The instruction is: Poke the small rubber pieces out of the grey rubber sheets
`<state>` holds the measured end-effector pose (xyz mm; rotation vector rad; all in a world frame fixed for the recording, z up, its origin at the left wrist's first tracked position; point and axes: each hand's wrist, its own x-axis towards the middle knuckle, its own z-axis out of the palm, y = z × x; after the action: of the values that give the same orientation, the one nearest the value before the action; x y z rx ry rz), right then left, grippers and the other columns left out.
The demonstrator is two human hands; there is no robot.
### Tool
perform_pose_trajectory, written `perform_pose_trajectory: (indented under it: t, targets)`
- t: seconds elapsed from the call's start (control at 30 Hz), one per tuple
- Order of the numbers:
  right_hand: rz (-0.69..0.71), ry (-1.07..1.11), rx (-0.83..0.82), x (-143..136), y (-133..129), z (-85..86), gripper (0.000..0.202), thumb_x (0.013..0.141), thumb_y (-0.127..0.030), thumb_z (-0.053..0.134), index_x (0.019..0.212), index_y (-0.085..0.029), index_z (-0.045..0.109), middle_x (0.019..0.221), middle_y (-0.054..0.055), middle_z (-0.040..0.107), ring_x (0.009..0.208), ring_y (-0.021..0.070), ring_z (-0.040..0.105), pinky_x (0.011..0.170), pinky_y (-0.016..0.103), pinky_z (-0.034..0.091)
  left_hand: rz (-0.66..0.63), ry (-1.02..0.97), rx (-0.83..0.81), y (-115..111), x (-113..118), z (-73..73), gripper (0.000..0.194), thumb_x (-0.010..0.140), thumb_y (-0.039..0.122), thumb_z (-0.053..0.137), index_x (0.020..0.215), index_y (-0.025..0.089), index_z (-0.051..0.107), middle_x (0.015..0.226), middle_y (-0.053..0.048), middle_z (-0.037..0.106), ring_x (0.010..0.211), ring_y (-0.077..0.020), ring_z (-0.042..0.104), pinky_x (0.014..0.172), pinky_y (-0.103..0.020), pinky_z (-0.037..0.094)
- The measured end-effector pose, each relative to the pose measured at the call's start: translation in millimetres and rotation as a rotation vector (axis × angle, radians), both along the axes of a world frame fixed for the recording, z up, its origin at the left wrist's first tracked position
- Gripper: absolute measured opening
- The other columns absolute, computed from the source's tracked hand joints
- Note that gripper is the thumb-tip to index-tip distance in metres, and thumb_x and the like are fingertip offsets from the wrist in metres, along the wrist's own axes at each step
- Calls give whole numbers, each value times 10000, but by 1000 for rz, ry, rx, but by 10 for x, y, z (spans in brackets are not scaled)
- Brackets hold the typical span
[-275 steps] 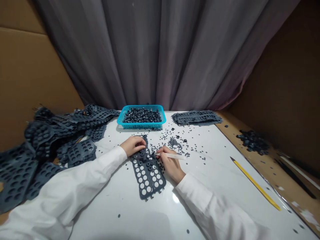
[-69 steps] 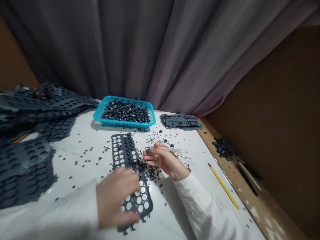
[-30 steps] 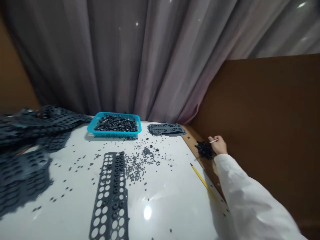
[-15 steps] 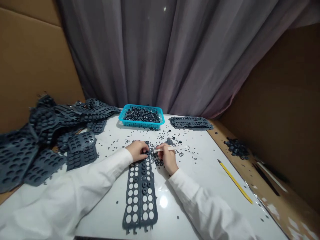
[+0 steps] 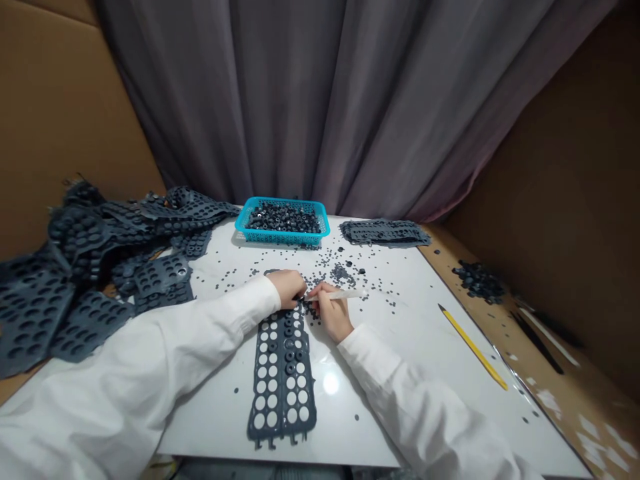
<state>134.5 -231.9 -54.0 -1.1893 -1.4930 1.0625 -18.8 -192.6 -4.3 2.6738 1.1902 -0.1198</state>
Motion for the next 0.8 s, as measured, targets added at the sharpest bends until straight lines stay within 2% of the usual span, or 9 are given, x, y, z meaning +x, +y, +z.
perform_pose_trajectory:
  t: [0.17,0.27,0.33,0.43,0.53,0.6,0.7,0.73,0.8]
  targets:
    - [36,-84,91,25,-16,3,206,742,-215,405,607,-217,561,514,13,500,551,189,509,567,296,376,-21,-59,-13,-16,69,-28,102,676,66,565,659,144,629,740,-93,649,752,-228,611,693,-289,430]
    - [44,-121,128,36,-19,13,209,753,-216,402,605,-221,549,522,16,508,584,200,527,579,296,375,-2,-182,-25,5,3,-121,153,735,58,519,646,154,597,730,-69,638,789,-202,604,732,-272,426]
    - [49,-143,166,40,-20,24,207,754,-209,411,593,-222,540,520,12,512,585,196,529,580,291,369,19,-287,-37,1,-85,-207,118,738,87,544,659,163,588,737,-50,633,785,-184,597,737,-257,429]
    - [48,-171,213,35,-22,39,219,760,-187,405,583,-216,531,512,6,517,564,182,523,575,283,360,127,-472,-28,-36,-236,-351,61,773,169,541,732,168,586,749,-34,628,723,-157,579,699,-249,444]
    - [43,-175,206,28,-25,35,226,764,-178,393,588,-210,531,502,1,516,546,170,514,561,273,358,299,-646,9,-49,-364,-432,154,838,261,456,813,158,567,748,-38,619,668,-148,564,649,-261,457]
    - [48,-153,182,28,-24,17,220,762,-184,396,598,-206,542,498,-4,514,533,163,509,545,266,358,450,-896,-86,-22,-431,-411,202,807,351,507,814,154,553,708,-21,598,631,-139,555,623,-257,460]
    - [51,-75,150,37,-4,-20,209,766,-211,407,648,-193,579,514,-8,529,510,151,504,524,257,367,637,-1281,-352,42,-507,-291,327,666,424,644,816,148,551,661,2,566,578,-122,539,578,-242,456]
    - [31,-40,139,41,10,-30,214,776,-226,405,672,-188,588,522,-11,533,501,146,501,515,253,370,660,-1328,-418,59,-524,-247,341,650,415,649,831,143,553,663,-4,567,572,-123,543,571,-245,460]
    - [-33,32,98,43,48,-37,229,795,-253,390,708,-183,589,536,-16,534,483,137,493,490,244,376,643,-1288,-474,83,-538,-183,296,687,381,580,837,127,553,666,-32,575,571,-135,561,566,-267,478]
